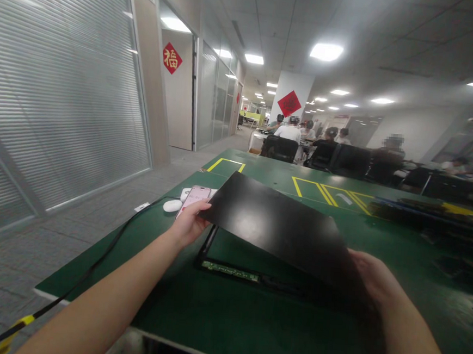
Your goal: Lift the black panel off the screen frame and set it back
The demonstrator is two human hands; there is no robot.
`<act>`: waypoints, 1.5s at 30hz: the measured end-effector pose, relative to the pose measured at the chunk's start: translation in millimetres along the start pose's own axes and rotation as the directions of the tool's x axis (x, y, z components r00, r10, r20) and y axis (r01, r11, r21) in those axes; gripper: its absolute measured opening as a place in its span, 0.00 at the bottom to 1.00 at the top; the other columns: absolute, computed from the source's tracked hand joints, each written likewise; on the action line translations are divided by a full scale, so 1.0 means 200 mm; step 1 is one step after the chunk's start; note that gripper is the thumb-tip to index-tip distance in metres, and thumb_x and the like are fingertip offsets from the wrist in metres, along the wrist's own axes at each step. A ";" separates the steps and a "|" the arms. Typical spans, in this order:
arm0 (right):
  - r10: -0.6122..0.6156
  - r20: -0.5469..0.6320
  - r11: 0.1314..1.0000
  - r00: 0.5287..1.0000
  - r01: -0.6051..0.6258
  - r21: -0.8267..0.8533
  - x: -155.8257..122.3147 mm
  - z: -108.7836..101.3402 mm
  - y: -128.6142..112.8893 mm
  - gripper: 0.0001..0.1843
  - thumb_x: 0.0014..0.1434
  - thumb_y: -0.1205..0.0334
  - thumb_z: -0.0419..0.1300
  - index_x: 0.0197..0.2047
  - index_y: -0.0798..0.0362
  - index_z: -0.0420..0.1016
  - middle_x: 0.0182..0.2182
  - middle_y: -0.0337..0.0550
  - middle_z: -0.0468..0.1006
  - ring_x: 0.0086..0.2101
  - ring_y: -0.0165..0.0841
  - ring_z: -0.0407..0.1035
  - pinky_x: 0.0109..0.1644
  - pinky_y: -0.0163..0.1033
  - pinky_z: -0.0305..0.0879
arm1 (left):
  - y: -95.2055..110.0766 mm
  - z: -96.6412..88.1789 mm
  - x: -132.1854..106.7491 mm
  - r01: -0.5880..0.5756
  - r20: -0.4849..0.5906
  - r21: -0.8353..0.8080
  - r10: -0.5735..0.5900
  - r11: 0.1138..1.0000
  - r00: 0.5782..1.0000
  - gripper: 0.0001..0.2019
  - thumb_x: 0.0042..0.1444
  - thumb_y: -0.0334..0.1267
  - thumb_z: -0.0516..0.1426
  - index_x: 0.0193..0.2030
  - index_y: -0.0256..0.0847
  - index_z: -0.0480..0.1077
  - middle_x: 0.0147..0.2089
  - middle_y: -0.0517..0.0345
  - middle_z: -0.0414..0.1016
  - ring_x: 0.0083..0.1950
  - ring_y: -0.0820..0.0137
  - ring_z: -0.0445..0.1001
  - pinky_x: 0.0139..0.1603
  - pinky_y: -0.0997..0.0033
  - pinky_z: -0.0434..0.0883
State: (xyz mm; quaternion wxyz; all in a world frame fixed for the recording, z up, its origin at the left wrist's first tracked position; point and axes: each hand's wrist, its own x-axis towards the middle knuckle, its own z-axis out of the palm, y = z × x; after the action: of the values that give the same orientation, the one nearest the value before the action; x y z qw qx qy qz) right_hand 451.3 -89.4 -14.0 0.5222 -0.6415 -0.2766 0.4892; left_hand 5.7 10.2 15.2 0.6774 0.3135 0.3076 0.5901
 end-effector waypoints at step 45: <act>-0.217 -0.342 0.957 0.914 0.131 -0.259 0.15 -0.09 0.08 0.24 0.46 0.51 0.63 0.46 0.52 0.79 0.32 0.49 0.83 0.28 0.37 0.71 0.30 0.40 0.60 | -0.10 -0.04 0.01 -0.003 0.057 0.378 -0.021 0.926 0.998 0.37 0.27 0.31 0.75 0.45 0.39 0.62 0.40 0.53 0.81 0.36 0.64 0.81 0.41 0.62 0.76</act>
State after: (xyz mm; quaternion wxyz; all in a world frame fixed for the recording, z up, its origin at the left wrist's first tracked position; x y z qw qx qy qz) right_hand 477.0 -75.6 -40.4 0.5282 -0.7504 -0.2855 0.2764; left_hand 12.4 11.0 -6.3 0.6159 0.4543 0.3965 0.5070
